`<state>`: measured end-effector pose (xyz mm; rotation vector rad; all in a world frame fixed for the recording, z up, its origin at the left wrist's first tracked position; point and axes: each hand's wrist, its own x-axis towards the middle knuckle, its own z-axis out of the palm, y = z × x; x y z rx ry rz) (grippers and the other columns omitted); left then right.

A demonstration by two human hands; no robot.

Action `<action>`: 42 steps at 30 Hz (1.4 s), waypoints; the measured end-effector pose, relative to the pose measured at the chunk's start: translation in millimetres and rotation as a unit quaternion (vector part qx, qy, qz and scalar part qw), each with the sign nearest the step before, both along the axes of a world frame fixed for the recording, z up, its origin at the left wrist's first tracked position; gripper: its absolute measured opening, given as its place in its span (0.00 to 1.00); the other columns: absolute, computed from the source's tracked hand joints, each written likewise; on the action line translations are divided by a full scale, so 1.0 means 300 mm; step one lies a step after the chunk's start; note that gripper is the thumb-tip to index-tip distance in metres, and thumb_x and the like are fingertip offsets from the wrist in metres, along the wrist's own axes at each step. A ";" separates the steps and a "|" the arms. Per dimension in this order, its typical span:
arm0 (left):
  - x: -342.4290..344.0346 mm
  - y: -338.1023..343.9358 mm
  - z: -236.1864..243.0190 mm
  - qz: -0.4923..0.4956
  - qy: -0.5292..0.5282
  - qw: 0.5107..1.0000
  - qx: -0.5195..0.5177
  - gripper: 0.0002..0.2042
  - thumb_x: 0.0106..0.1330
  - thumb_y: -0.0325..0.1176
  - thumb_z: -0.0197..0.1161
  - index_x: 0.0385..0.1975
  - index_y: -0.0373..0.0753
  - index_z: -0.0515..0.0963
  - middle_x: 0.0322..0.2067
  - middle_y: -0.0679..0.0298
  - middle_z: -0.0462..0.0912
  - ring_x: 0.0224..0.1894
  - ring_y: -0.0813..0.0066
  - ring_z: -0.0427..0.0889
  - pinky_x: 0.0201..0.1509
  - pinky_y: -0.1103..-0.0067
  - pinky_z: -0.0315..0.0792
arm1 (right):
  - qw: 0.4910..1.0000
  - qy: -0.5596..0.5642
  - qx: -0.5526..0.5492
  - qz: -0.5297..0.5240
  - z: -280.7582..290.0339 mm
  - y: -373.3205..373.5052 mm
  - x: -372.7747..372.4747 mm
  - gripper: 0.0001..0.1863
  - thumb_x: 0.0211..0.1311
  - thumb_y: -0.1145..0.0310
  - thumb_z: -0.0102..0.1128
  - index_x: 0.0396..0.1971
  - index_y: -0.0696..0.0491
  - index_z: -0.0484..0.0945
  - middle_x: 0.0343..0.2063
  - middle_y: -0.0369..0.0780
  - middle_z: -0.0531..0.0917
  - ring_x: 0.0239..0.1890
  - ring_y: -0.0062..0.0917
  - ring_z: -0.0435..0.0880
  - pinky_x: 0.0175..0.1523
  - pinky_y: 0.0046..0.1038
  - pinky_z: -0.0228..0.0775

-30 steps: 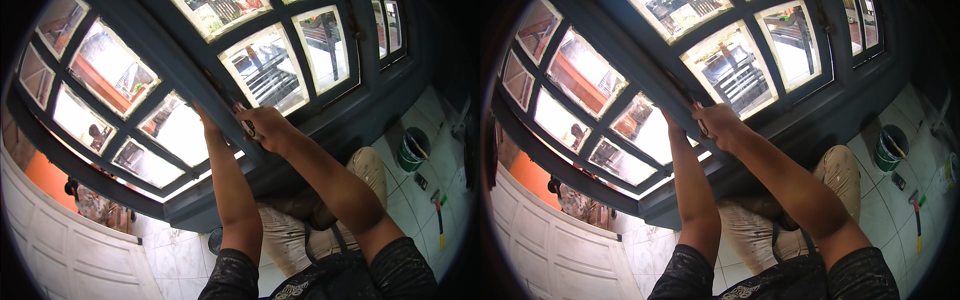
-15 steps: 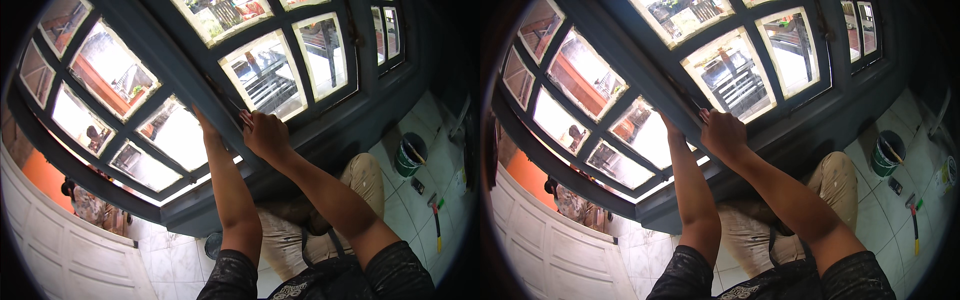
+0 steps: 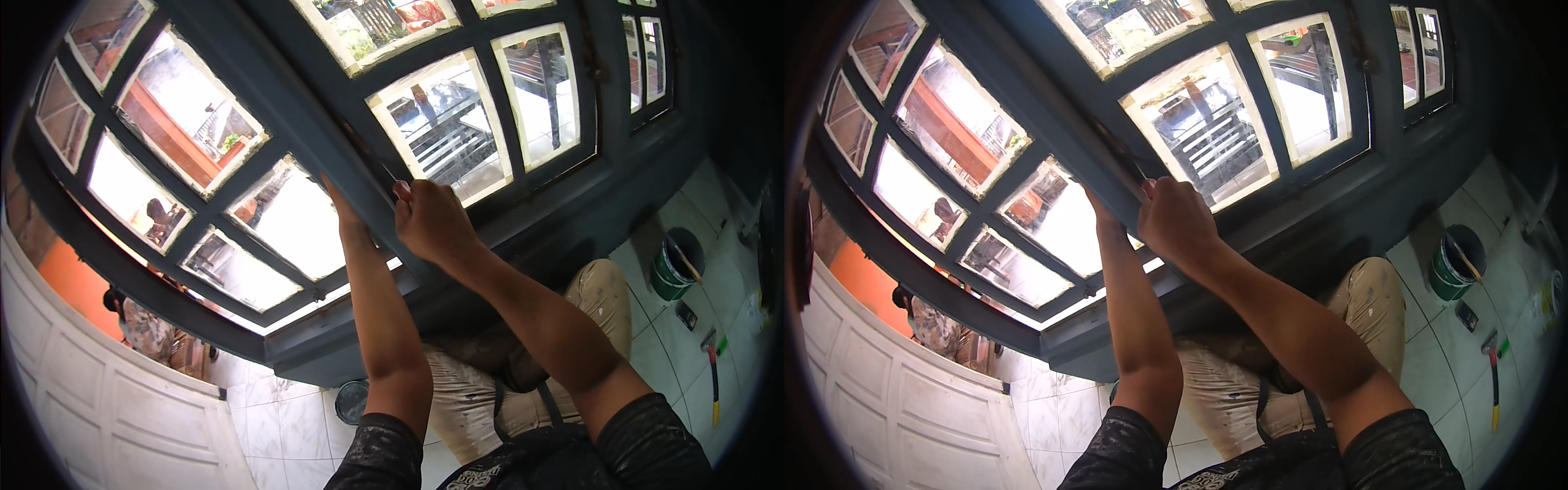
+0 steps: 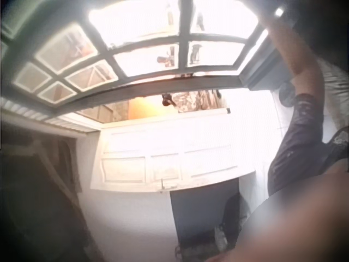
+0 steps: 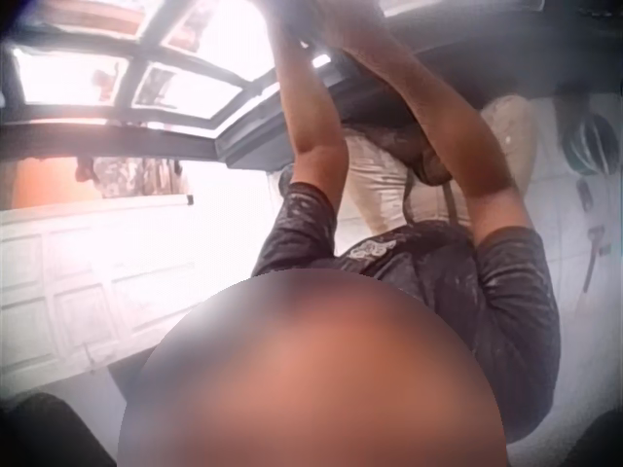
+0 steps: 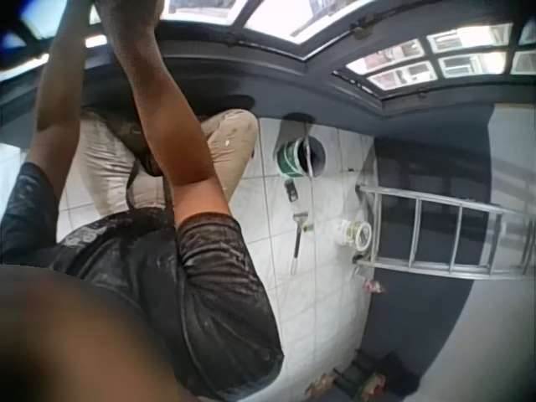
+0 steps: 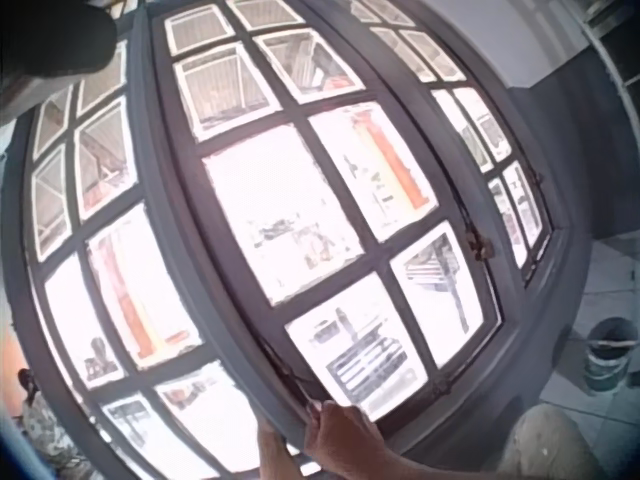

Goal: The person uses a screwdriver to tighten screws on a dark green door frame, working on the latch area and then moving to the vertical frame sections. The person remains seated on the floor during the task.

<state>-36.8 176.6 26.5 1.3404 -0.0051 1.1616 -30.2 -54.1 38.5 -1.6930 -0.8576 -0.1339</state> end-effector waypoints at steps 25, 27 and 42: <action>-0.031 0.082 -0.027 -0.004 0.014 1.000 0.018 0.31 0.79 0.64 0.41 0.54 0.41 0.79 0.37 0.65 0.83 0.38 0.74 0.82 0.41 0.78 0.78 | 0.976 0.133 0.057 0.164 -0.002 -0.034 0.067 0.14 0.72 0.61 0.58 0.29 0.55 0.79 0.19 0.34 0.76 0.18 0.20 0.74 0.24 0.27 0.65; 0.015 0.040 -0.016 0.000 0.008 1.000 0.011 0.31 0.79 0.64 0.42 0.53 0.41 0.79 0.37 0.65 0.83 0.38 0.74 0.82 0.41 0.78 0.78 | 0.870 0.383 0.096 0.295 -0.024 -0.037 0.161 0.13 0.72 0.61 0.57 0.29 0.52 0.81 0.20 0.31 0.75 0.18 0.18 0.71 0.22 0.24 0.60; -0.001 0.105 -0.036 -0.037 0.022 0.998 0.046 0.32 0.79 0.64 0.41 0.57 0.40 0.78 0.40 0.64 0.83 0.42 0.74 0.82 0.44 0.78 0.78 | 0.990 0.021 0.073 0.117 -0.050 -0.053 0.125 0.15 0.67 0.64 0.60 0.43 0.59 0.86 0.27 0.48 0.86 0.33 0.34 0.89 0.40 0.35 0.79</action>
